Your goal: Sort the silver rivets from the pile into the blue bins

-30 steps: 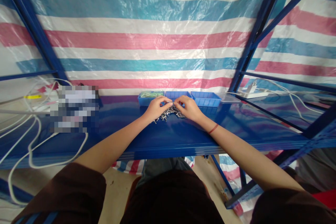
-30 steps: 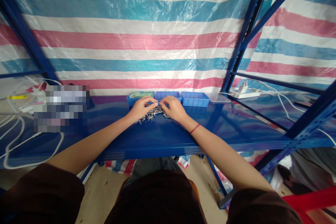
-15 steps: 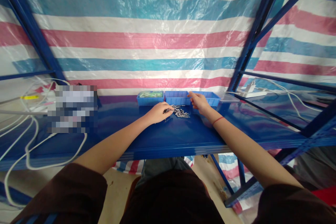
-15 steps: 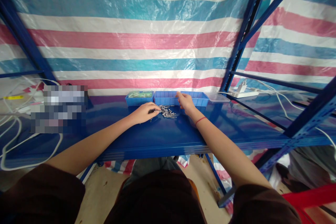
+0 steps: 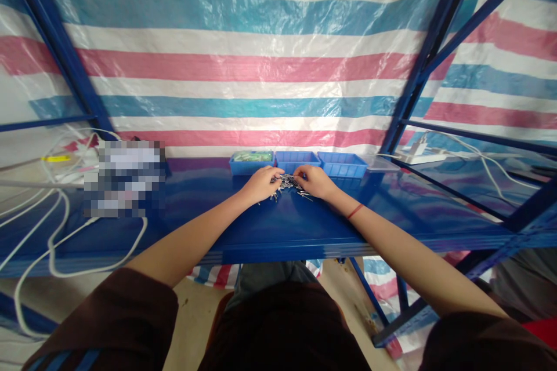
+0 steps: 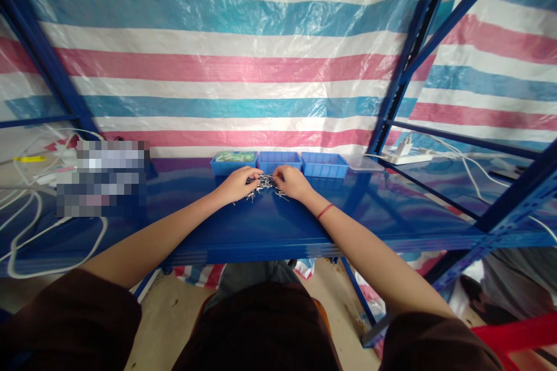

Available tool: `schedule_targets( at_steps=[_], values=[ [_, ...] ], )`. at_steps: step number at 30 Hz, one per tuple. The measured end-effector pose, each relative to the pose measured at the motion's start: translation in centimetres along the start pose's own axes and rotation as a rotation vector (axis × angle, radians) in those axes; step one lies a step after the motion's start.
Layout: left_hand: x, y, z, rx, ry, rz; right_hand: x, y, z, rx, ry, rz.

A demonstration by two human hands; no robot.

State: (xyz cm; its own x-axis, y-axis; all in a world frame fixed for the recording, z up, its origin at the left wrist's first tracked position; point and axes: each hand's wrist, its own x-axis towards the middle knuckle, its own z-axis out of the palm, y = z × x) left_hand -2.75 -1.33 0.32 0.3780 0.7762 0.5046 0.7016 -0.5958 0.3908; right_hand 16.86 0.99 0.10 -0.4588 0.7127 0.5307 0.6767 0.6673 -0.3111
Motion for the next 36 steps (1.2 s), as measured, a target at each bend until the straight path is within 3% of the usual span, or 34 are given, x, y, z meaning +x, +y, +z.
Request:
schedule_targets(
  at_steps=[4,7,22,31,36],
  values=[
    [0.1,0.0,0.0,-0.147,0.075,-0.096,0.1,-0.1,0.1,0.290,0.020,0.043],
    [0.1,0.1,-0.1,-0.258,0.108,-0.083,0.1,-0.4,0.3,0.418,0.008,0.023],
    [0.2,0.9,-0.5,-0.324,0.234,-0.017,0.0,-0.9,0.2,0.559,-0.077,0.043],
    [0.3,0.4,-0.5,-0.252,0.275,-0.002,0.3,-1.0,0.0,0.544,0.232,0.090],
    [0.5,-0.3,-0.2,-0.275,0.231,0.013,-0.4,-2.4,-0.6,0.406,0.354,-0.018]
  ],
)
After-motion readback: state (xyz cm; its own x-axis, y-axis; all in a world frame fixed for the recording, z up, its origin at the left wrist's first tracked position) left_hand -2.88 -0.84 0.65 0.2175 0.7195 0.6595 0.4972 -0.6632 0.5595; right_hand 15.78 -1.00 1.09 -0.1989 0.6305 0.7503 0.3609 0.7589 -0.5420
